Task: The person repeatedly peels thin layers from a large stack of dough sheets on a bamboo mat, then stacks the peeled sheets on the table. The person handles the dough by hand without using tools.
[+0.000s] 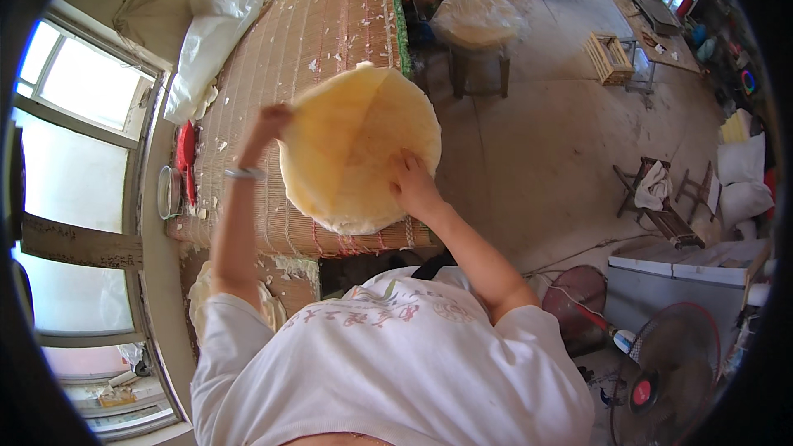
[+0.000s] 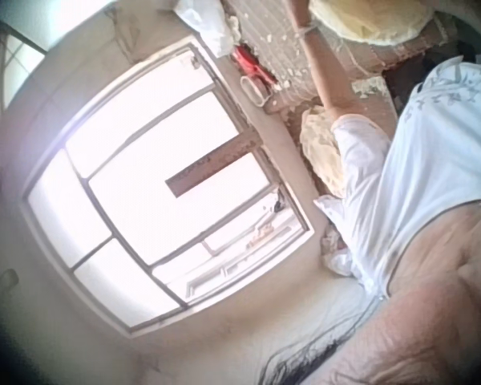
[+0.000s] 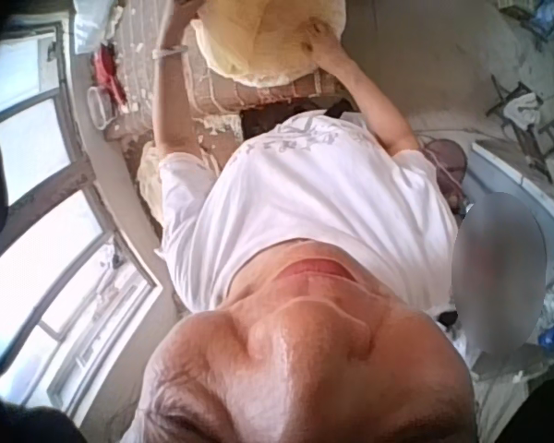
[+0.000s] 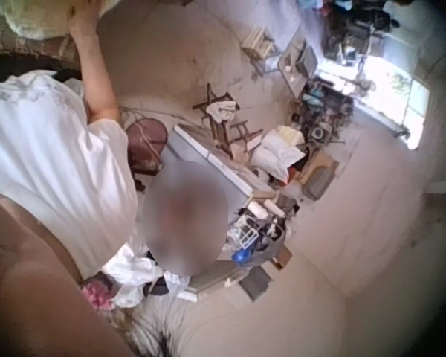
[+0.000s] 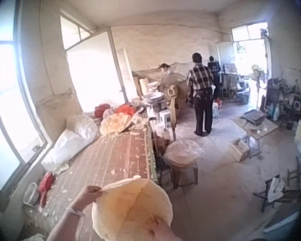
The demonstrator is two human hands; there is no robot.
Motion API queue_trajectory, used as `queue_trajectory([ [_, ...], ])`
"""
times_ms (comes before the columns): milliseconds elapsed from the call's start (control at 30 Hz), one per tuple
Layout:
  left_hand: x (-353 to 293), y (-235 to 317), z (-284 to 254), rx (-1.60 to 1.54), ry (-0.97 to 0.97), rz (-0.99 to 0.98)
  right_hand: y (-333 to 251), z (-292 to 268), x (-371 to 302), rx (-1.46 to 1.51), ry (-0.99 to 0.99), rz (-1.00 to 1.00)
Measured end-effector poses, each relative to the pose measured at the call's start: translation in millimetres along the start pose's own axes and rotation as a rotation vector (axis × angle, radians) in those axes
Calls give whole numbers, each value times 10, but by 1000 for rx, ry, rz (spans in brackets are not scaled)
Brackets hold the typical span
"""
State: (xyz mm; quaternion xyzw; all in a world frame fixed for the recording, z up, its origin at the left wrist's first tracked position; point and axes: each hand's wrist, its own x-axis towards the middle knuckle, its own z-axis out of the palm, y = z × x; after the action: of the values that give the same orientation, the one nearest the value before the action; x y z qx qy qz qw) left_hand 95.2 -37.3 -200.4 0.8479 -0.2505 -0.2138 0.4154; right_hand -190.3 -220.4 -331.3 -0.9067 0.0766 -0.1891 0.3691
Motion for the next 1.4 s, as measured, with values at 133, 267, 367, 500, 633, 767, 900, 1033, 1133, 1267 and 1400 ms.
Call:
queue_trajectory([
  [133, 276, 562, -1514, 97, 119, 130, 34, -4, -24, -34, -66, -21],
  [267, 128, 1489, -2263, 184, 215, 265, 27, -67, -49, -102, -135, 3],
  [367, -343, 2300, -2431, 353, 234, 300, -80, -32, 13, -148, -127, -66],
  [500, -304, 2562, -2781, 436, 209, 381, -312, 65, 140, -109, -97, -82],
  [633, -494, 2722, -2833, 527, 222, 372, -683, 191, 593, -103, 2, -226],
  [767, -610, 2802, -2950, 564, 231, 426, -765, 445, 1168, -301, -290, -188],
  [900, -639, 2813, -2998, 596, 141, 480, -1084, 556, 1404, 508, -308, 45],
  [1033, -630, 2657, -2643, 552, 125, 480, -1529, 223, 1544, 1703, -456, 402],
  [1133, -532, 2664, -2438, 609, -43, 440, -1622, 101, 1769, 1896, -339, 492],
  [1267, -736, 2677, -2384, 657, -36, 479, -1698, 178, 1768, 2111, -228, 849],
  [1400, -895, 2604, -2356, 585, -62, 579, -1721, 317, 1648, 2246, -155, 1001],
])
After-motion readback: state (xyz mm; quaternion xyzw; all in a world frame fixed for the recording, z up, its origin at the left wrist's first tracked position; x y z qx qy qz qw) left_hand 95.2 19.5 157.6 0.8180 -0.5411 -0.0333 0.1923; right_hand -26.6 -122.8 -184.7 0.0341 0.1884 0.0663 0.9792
